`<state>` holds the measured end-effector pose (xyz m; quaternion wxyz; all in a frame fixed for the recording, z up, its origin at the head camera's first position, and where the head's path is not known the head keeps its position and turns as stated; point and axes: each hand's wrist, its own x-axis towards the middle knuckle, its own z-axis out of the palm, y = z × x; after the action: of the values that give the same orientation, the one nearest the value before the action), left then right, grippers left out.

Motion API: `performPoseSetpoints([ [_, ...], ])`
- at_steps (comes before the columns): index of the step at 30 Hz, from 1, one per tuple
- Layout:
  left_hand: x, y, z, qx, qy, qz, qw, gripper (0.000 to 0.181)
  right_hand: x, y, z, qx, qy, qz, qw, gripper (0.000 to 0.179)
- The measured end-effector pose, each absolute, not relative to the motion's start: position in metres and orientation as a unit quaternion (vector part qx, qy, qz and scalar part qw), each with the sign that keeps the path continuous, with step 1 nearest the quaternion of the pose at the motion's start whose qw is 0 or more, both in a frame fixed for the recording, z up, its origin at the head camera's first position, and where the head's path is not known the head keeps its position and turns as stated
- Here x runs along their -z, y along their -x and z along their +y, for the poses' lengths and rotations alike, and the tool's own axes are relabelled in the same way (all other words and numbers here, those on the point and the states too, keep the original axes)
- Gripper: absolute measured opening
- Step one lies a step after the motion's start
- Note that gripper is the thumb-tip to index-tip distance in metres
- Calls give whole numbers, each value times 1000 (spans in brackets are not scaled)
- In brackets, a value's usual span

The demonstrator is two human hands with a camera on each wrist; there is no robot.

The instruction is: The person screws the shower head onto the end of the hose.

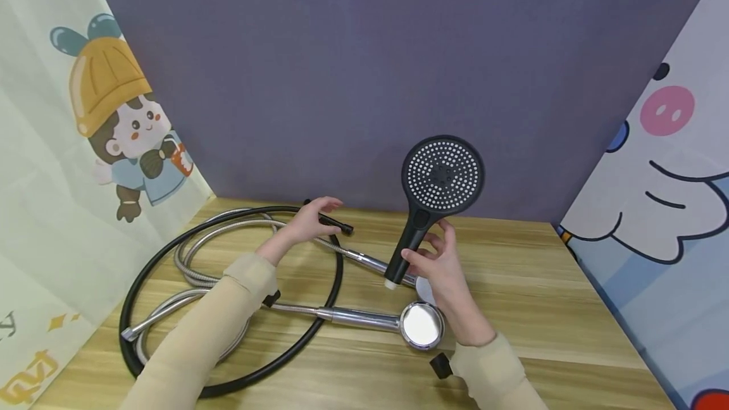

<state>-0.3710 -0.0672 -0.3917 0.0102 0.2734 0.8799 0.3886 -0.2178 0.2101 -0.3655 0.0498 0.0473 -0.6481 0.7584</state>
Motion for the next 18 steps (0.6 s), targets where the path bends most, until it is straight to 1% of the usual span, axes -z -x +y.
performPoseSetpoints([
  [8, 414, 395, -75, -398, -267, 877, 23, 62, 366, 219, 212, -763, -47, -643, 50, 77],
  [14, 425, 403, -78, -392, -243, 886, 40, 62, 367, 220, 215, -762, -51, -644, 47, 78],
  [18, 433, 405, -79, -376, -244, 893, 46, 66, 367, 219, 216, -759, -47, -648, 42, 78],
])
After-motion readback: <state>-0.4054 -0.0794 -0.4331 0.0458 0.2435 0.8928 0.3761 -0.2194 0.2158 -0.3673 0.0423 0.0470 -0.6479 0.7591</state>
